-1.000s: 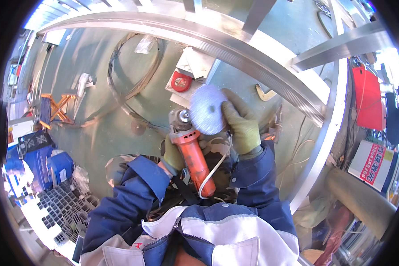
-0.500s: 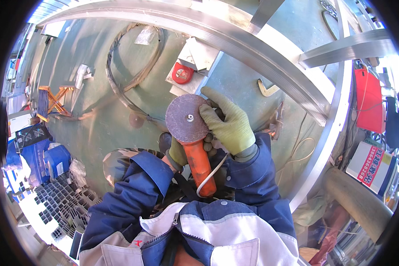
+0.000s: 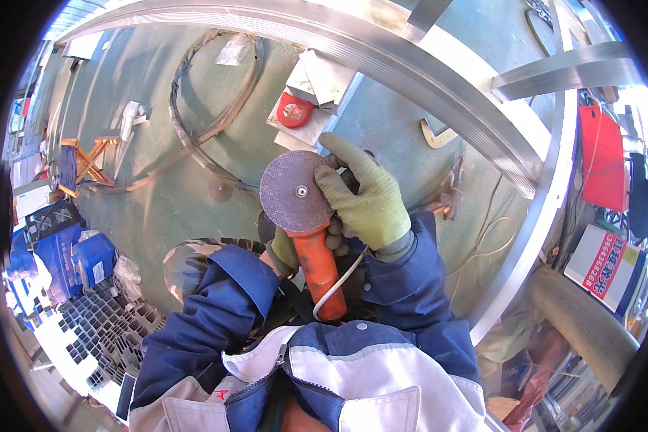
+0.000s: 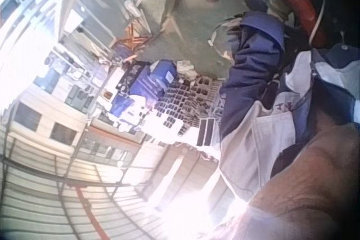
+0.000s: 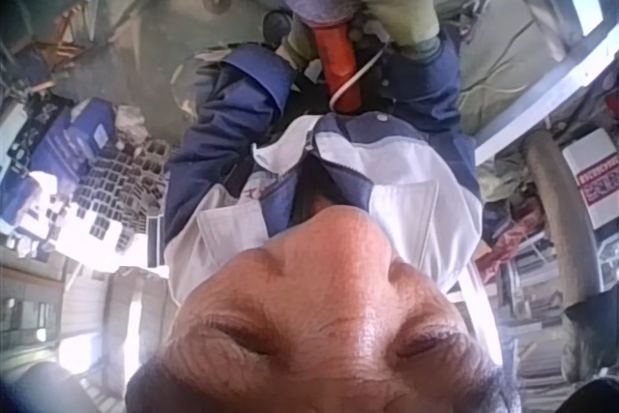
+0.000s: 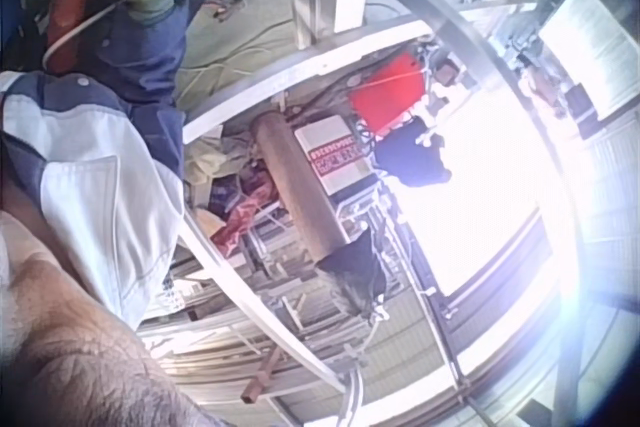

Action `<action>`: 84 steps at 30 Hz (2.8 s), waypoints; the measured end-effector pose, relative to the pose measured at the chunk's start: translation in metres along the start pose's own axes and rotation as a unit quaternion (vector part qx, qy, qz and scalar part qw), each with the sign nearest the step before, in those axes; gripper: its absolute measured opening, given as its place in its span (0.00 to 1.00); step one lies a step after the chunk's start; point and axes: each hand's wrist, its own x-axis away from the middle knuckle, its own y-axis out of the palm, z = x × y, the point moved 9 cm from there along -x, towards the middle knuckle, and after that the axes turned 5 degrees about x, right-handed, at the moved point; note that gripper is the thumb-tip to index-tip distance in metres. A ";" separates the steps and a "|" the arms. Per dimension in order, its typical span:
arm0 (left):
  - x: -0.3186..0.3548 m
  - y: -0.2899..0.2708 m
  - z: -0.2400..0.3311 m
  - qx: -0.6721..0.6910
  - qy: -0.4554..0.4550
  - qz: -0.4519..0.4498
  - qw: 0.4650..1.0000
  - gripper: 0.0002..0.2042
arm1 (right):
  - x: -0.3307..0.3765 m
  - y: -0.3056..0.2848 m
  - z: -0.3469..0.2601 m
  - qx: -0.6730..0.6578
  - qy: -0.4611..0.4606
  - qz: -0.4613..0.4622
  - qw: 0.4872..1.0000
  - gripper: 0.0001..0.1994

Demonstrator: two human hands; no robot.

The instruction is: The person assembles a metal frame by drilling holes into metal bars and then grinding the edges smooth. They repeatedly reposition the bars and use a power drill and angle grinder to complete the assembly.

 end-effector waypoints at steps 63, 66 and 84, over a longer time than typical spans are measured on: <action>-0.012 0.036 0.011 -0.126 0.057 0.014 0.990 0.34 | 0.011 -0.030 -0.011 -0.176 0.090 0.031 0.980 0.11; -0.013 0.043 0.006 -0.112 0.058 0.000 0.992 0.36 | 0.016 -0.020 -0.017 -0.153 0.101 0.021 0.983 0.11; -0.017 0.059 0.002 -0.134 0.070 0.002 0.989 0.23 | 0.015 -0.010 -0.031 -0.060 0.055 0.062 0.995 0.11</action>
